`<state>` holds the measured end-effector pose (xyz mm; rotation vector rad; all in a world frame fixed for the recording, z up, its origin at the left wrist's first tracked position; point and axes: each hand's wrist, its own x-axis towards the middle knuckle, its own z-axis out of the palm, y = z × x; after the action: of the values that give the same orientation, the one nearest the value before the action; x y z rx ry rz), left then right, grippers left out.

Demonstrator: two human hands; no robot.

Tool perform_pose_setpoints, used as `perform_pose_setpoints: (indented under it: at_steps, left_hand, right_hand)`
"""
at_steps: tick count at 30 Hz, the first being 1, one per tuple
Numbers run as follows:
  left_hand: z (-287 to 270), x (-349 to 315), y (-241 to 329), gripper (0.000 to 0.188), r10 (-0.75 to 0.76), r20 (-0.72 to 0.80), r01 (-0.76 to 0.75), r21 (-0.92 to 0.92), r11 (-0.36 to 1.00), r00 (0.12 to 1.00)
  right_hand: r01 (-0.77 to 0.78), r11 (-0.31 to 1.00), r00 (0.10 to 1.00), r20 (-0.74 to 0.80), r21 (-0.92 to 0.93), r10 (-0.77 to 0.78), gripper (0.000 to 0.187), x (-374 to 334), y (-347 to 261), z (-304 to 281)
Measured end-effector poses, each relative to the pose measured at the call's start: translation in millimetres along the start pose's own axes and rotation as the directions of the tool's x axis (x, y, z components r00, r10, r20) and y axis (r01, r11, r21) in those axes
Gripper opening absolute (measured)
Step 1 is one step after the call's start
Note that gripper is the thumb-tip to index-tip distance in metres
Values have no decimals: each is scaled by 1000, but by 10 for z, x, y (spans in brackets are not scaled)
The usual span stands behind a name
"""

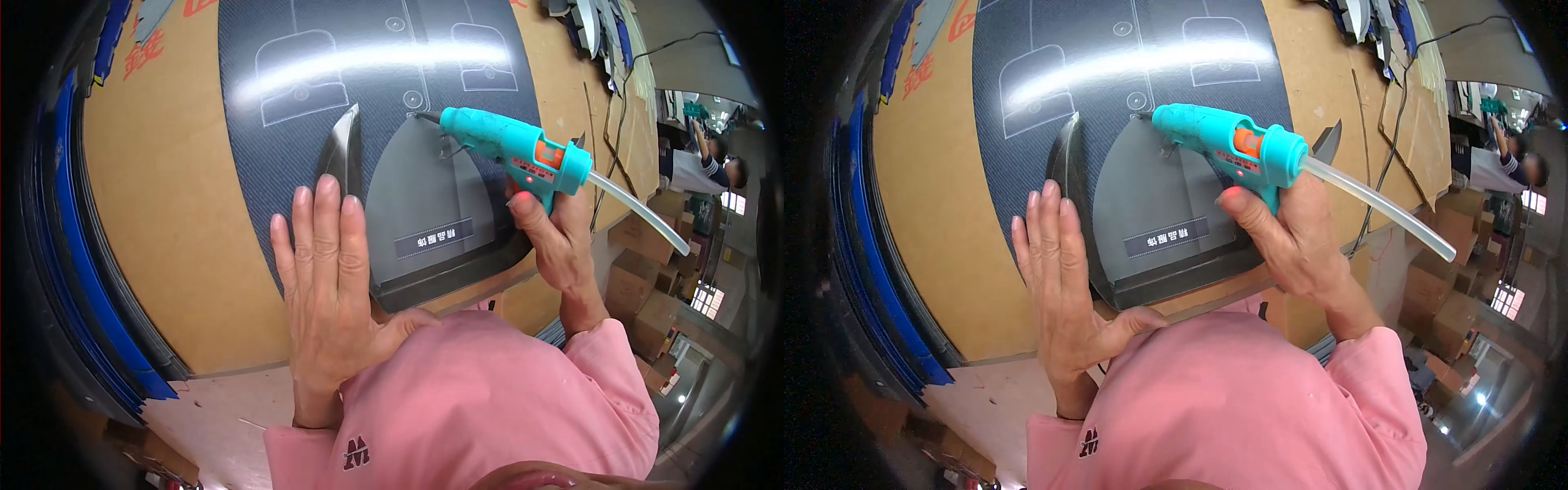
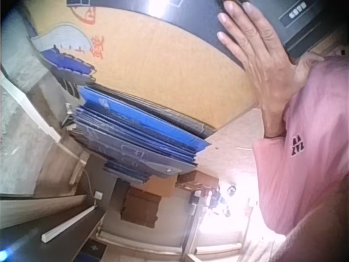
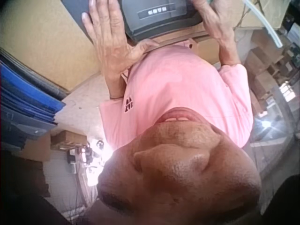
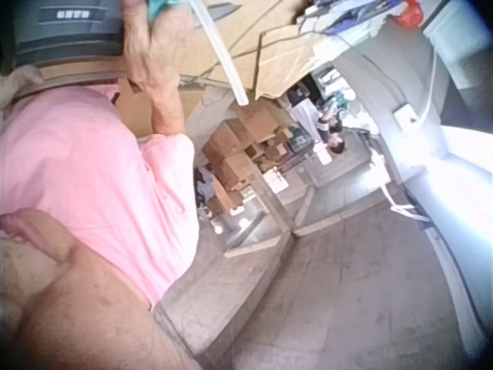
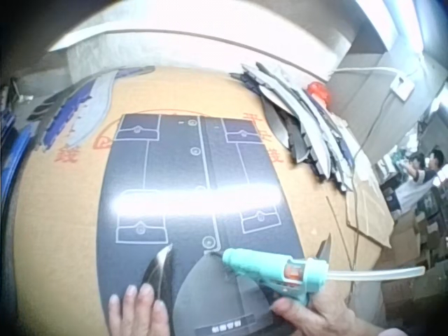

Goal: The person uses a hot glue gun to attach curved plastic trim pieces to a large, flat, carbon-fiber-textured panel. They repeatedly apply glue to the edges of the trim and press them onto the panel, working on multiple sections of the panel throughout the clip.

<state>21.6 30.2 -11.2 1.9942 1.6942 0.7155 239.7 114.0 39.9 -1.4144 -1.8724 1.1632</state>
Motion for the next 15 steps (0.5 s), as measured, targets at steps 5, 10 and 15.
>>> perform_pose_setpoints:
  at_steps: [5, 10, 15]
  left_hand:
    - [17, 10, 9, 119, -2, -38, 3, 32, 999, 999]
    - [-24, -2, 65, 117, -18, -31, 20, 50, 999, 999]
    - [8, -29, 71, 112, -11, -74, 14, 45, 999, 997]
  right_hand:
    - [91, 991, 995, 58, -99, -85, 38, -17, 52, 34]
    - [56, 998, 998, 34, -19, -55, 38, -72, 76, 43]
    - [-94, 995, 994, -57, 23, 95, 37, -44, 53, 26]
